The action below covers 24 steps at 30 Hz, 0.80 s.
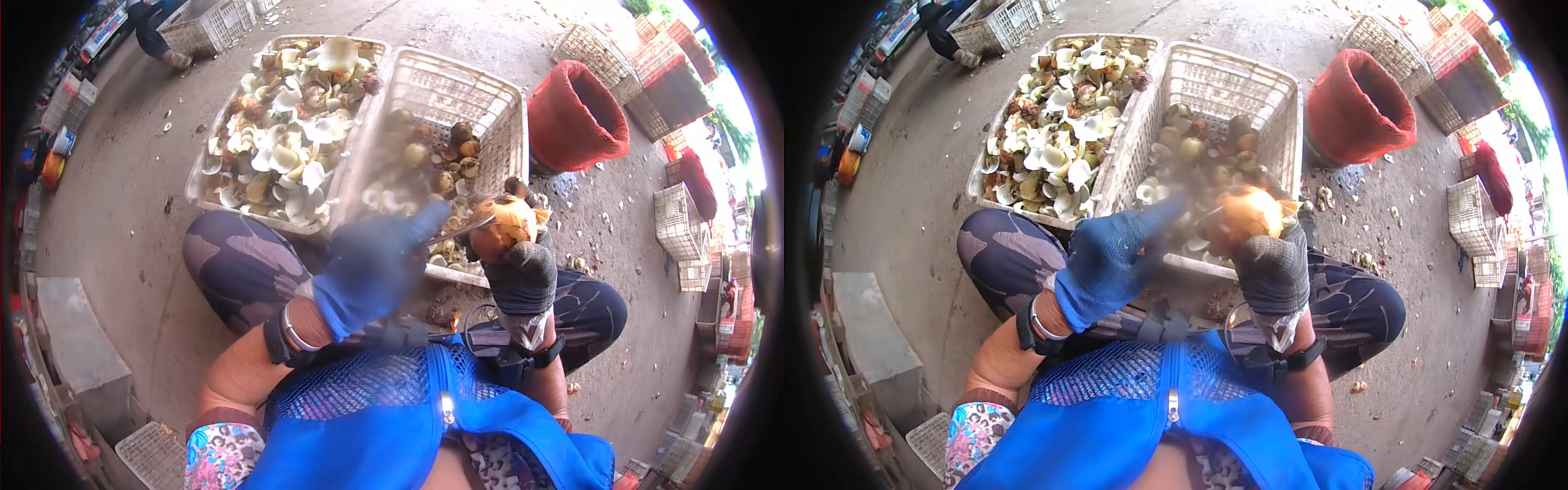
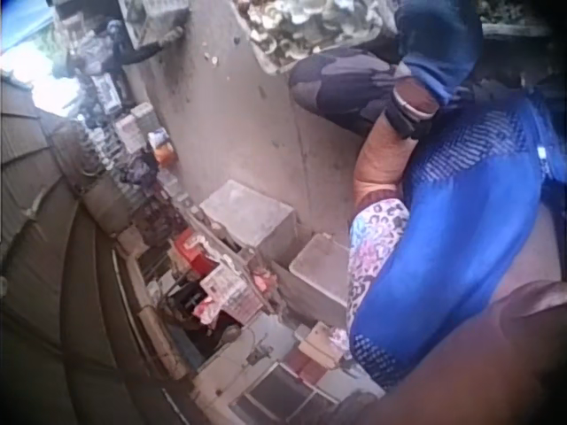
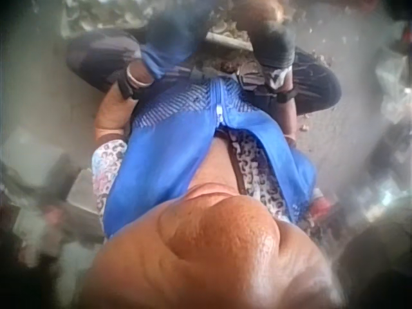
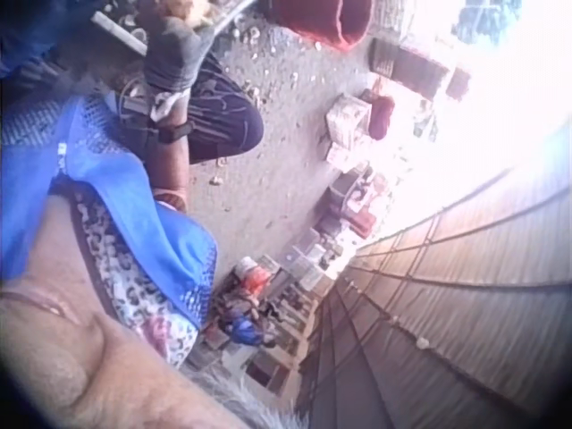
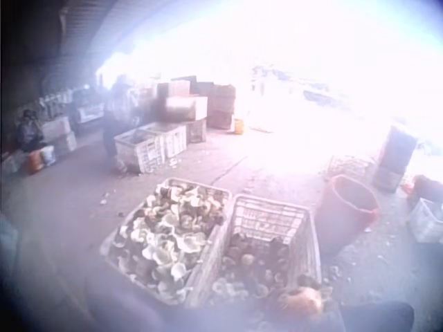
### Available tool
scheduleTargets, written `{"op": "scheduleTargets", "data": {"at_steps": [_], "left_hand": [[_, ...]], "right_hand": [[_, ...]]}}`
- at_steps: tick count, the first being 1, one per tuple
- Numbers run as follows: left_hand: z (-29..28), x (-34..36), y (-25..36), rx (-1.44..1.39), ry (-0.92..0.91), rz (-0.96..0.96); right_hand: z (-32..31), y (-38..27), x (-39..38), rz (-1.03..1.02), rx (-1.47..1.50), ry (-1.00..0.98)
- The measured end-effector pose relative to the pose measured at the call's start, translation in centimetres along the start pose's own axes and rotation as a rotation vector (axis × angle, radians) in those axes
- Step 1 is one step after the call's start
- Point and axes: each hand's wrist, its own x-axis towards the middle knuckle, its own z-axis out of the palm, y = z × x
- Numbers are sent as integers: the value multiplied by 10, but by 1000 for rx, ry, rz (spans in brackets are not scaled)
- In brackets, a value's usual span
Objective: Peeling water chestnuts using a knife and sorting them into crates.
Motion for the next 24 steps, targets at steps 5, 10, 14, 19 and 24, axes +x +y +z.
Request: {"op": "scheduleTargets", "data": {"at_steps": [5,10,14,19,24], "left_hand": [[-3,-12,4,103,-38,20],[-2,-12,-1,194,-168,50],[22,-11,-26,127,-91,118],[19,-4,-18,371,-263,170],[15,-5,-25,638,58,372]], "right_hand": [[-2,1,-8,27,-91,-11],[9,-5,-12,74,-325,50],[1,10,-15,158,-201,106],[-42,25,-14,299,-689,-156],[-10,19,-8,381,-54,-94]]}}
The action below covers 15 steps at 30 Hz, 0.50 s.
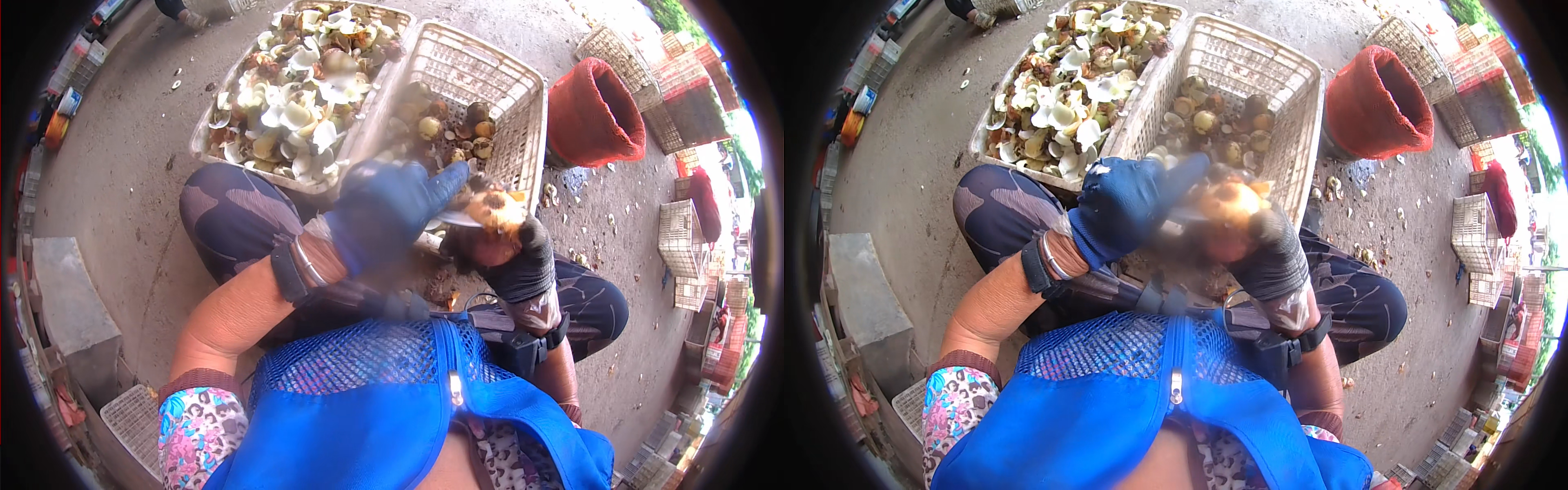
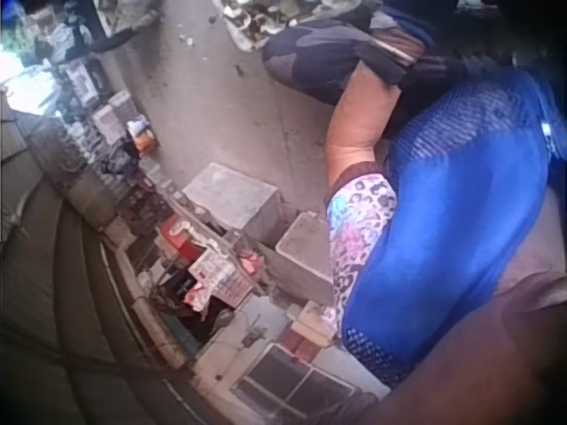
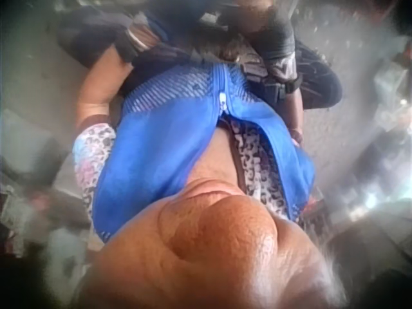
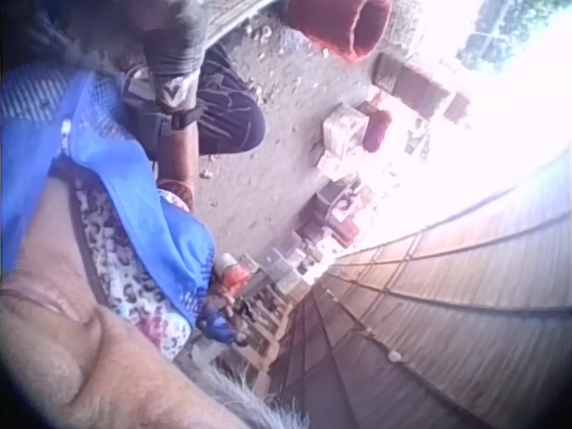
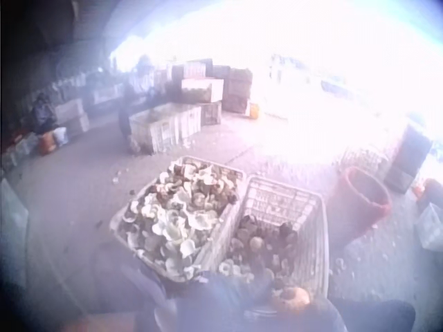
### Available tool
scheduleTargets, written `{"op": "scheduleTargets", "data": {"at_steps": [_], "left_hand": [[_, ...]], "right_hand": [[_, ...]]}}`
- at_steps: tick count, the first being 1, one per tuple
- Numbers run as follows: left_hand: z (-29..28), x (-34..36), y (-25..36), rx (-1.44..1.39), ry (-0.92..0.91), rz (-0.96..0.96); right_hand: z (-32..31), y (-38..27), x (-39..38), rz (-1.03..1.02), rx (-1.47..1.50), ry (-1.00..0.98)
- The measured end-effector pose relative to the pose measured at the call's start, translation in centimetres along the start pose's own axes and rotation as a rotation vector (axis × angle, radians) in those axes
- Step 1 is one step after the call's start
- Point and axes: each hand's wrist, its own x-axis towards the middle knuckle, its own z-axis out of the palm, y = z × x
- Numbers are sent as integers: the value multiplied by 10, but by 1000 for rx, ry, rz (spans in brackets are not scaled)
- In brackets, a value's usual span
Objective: Peeling water chestnuts using a knife and sorting them into crates.
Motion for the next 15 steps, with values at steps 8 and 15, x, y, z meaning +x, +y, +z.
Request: {"op": "scheduleTargets", "data": {"at_steps": [8,15], "left_hand": [[-5,-4,6,-267,-108,-94],[-33,-6,-3,-626,-446,-160]], "right_hand": [[14,-11,-9,-233,-489,280],[8,-16,-15,-204,-691,167]]}}
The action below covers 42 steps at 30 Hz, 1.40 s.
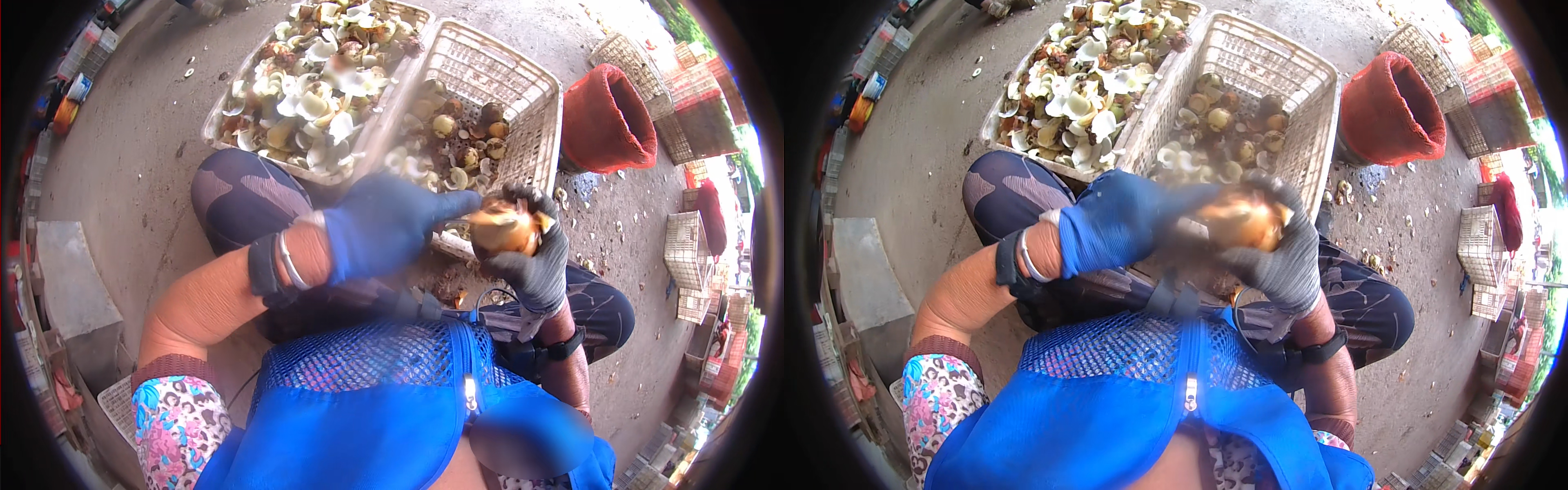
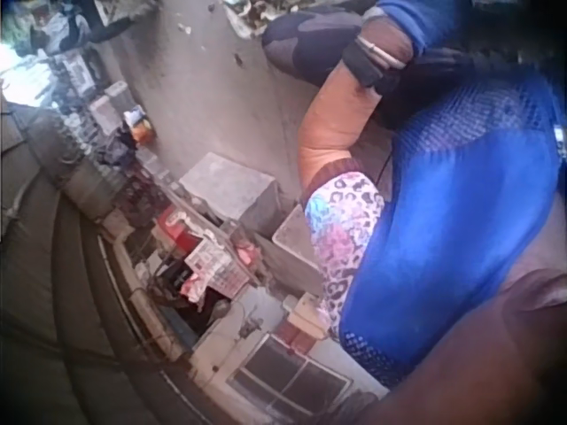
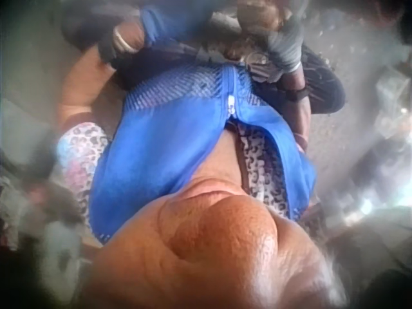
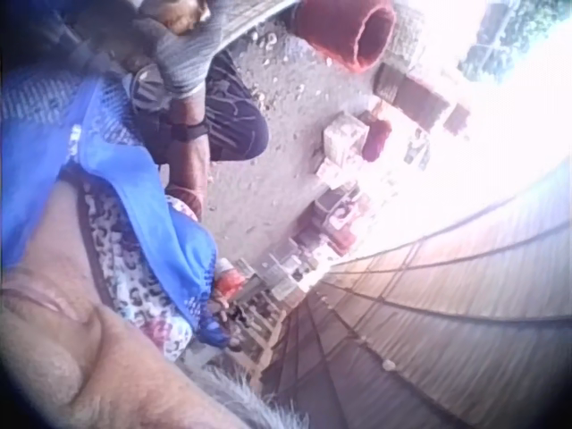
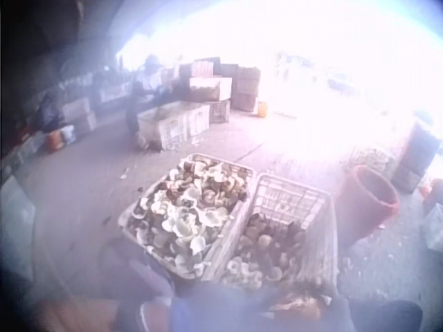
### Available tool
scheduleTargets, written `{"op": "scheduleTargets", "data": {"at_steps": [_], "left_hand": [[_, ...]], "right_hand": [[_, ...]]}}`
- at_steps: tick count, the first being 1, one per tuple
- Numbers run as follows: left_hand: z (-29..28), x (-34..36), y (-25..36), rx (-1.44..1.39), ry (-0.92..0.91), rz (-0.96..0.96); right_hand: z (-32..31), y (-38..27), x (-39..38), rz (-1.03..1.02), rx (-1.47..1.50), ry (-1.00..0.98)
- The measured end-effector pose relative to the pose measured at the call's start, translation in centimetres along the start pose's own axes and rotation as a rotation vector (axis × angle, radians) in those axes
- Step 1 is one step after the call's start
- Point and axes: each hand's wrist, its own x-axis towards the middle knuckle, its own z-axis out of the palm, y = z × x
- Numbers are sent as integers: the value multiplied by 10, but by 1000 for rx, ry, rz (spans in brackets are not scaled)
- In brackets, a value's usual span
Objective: Peeling water chestnuts using a knife and sorting them into crates.
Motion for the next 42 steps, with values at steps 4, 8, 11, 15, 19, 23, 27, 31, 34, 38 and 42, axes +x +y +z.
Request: {"op": "scheduleTargets", "data": {"at_steps": [4,8,11,15,19,23,27,31,34,38,42], "left_hand": [[-9,-2,2,-140,-109,-22],[5,-13,8,19,23,-71],[24,-2,11,-46,308,-42],[21,27,30,-124,349,-142],[29,28,10,-276,356,-101],[21,31,24,-975,438,-362],[27,32,19,-548,547,-88],[-3,27,6,-264,543,159],[-1,28,-17,-740,507,-378],[12,42,-9,-38,453,-139],[15,56,21,-13,361,89]], "right_hand": [[-6,-4,-2,33,-128,-163],[-5,14,11,207,183,11],[-5,8,10,211,127,16],[10,6,8,222,91,-78],[-8,14,16,270,407,-171],[-4,35,20,-46,394,44],[13,19,15,-118,175,196],[-18,27,17,24,789,107],[-39,26,13,106,993,205],[-56,45,15,157,1344,-13],[-39,27,12,180,1244,104]]}}
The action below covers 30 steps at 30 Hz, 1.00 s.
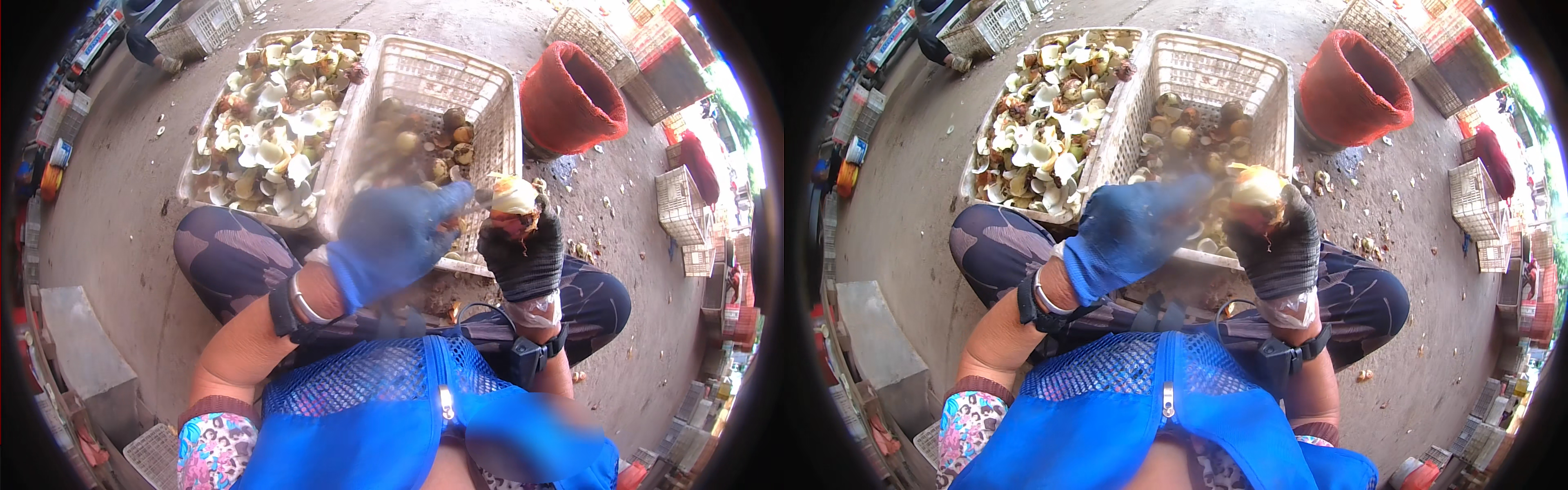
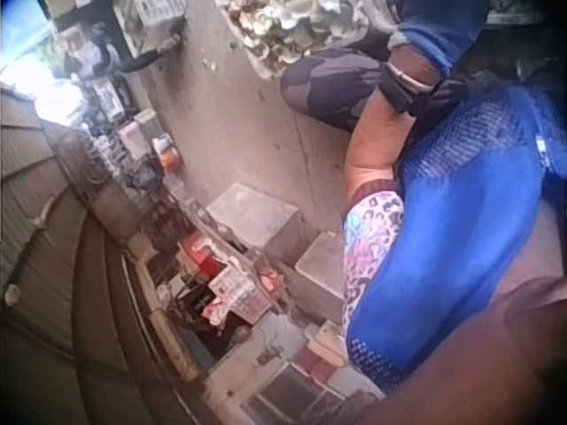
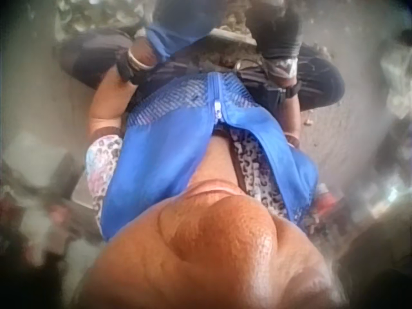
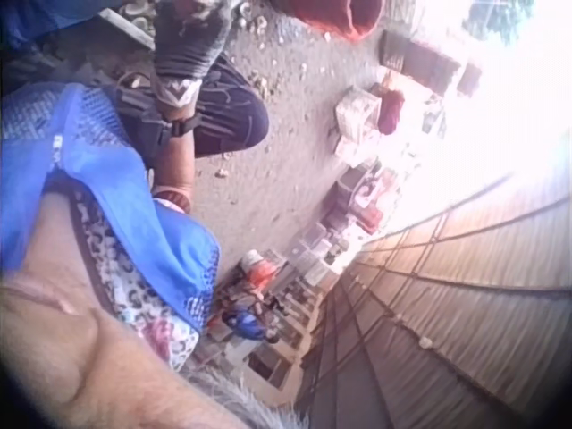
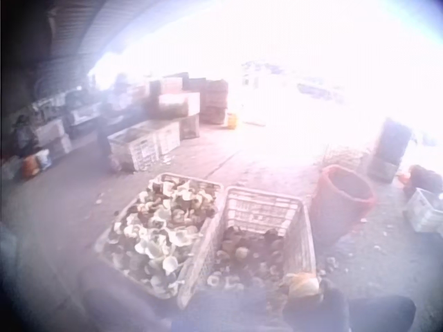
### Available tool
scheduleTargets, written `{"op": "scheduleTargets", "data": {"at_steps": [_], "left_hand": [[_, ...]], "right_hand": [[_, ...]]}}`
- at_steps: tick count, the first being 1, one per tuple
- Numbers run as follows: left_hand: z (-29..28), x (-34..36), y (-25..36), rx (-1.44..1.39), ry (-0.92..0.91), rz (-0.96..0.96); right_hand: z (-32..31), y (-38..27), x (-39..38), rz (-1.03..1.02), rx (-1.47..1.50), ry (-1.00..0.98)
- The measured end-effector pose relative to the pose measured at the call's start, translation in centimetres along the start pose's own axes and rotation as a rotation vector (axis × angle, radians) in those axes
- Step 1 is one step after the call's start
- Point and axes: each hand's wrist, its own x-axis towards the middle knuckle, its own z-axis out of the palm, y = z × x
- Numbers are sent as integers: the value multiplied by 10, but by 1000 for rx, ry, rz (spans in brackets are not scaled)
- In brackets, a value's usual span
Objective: Peeling water chestnuts using a knife and sorting them into crates.
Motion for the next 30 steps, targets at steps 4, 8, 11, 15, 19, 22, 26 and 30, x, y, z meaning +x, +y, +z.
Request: {"op": "scheduleTargets", "data": {"at_steps": [4,8,11,15,19,22,26,30], "left_hand": [[11,-4,-2,154,-34,111],[-2,-9,16,574,-31,84],[-5,-12,18,711,-11,103],[2,-18,7,589,22,106],[0,-14,2,530,-75,-6],[-5,-12,-26,162,-96,-298],[-1,-20,-48,167,-104,-335],[-4,-30,-16,-304,55,-361]], "right_hand": [[0,5,1,28,60,-12],[4,14,-3,89,81,12],[0,18,2,150,222,21],[-8,18,6,182,171,-20],[-1,23,0,103,-14,69],[12,46,-5,-45,-280,289],[-27,31,1,170,33,35],[-21,35,6,222,87,106]]}}
